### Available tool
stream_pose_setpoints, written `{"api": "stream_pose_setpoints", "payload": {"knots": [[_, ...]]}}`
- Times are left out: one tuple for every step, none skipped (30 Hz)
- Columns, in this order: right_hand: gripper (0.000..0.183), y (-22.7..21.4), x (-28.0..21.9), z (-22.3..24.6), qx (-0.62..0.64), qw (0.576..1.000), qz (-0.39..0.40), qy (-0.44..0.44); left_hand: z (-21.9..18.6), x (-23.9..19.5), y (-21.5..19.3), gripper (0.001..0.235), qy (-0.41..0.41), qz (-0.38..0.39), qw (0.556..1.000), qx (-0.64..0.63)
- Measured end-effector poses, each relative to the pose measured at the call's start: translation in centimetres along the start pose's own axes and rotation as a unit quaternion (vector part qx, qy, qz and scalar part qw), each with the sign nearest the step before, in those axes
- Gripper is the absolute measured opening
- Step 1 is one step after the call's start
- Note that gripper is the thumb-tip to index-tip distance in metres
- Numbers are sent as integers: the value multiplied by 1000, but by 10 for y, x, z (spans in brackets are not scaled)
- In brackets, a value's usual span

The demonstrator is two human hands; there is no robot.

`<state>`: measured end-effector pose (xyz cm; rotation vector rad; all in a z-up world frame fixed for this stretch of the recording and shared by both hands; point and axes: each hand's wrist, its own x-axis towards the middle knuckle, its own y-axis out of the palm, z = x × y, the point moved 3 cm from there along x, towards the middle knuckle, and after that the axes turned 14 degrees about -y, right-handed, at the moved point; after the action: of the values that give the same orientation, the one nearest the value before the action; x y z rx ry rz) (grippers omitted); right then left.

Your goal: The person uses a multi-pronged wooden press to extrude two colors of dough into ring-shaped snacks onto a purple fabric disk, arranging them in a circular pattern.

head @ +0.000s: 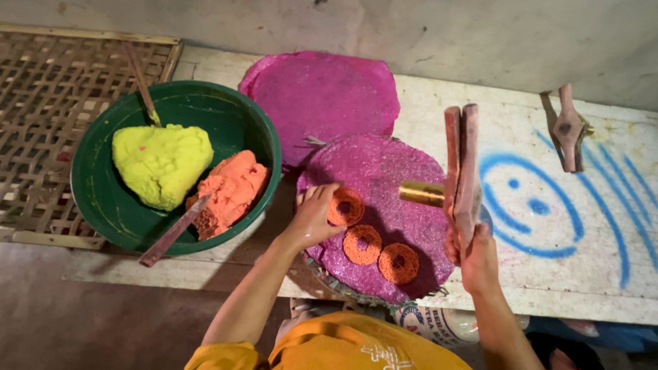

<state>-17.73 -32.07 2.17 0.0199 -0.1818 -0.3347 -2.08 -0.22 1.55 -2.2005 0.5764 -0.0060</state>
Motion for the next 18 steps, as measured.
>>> {"api": "stream_pose_setpoints", "payload": {"knots": [[77,-4,-3,0,1,1000,-3,-9,-2,0,-3,100,-3,6,1000,5],[78,-6,-4,-1,1,1000,-5,-18,-4,0,-5,100,-7,12,1000,11],[76,-8,-6,-2,16,1000,-20,-12,-6,-3,-6,101,-12,21,1000,15],[74,-10,-9,-3,30,999,-34,-7,-7,-5,-8,104,-30,27,999,-11],[73,-11,-7,-2,45,998,-51,-6,-9,-1,-14,107,-44,31,998,-36],[74,-12,-8,0,47,998,-49,-5,-12,6,-19,110,-57,35,996,-62],[76,-13,-12,2,51,998,-47,-4,-15,14,-25,110,-60,25,997,-53],[78,-13,-15,3,55,997,-44,-2,-18,25,-29,109,-62,15,997,-44],[77,-14,-16,3,68,997,-43,-4,-19,36,-32,109,-67,7,997,-36],[77,-14,-17,1,81,996,-41,-5,-22,49,-33,110,-65,10,998,-23],[76,-16,-17,-1,94,995,-41,-8,-28,63,-35,112,-61,14,998,-10],[75,-18,-18,-1,106,994,-21,-29,-34,73,-35,113,-57,18,998,4],[75,-20,-18,0,117,992,-2,-50,-41,77,-35,119,-58,33,998,12],[75,-21,-20,1,128,989,17,-70,-51,79,-36,124,-59,47,997,20],[69,-24,-21,4,67,995,24,-68,-66,80,-39,131,-58,60,996,27],[64,-26,-24,10,6,997,31,-65,-81,71,-42,127,-21,66,998,1],[59,-26,-22,18,-58,996,37,-64,-98,59,-46,123,18,70,997,-26],[55,-23,-19,27,-97,992,59,-53,-118,39,-49,115,139,67,987,-42]]}}
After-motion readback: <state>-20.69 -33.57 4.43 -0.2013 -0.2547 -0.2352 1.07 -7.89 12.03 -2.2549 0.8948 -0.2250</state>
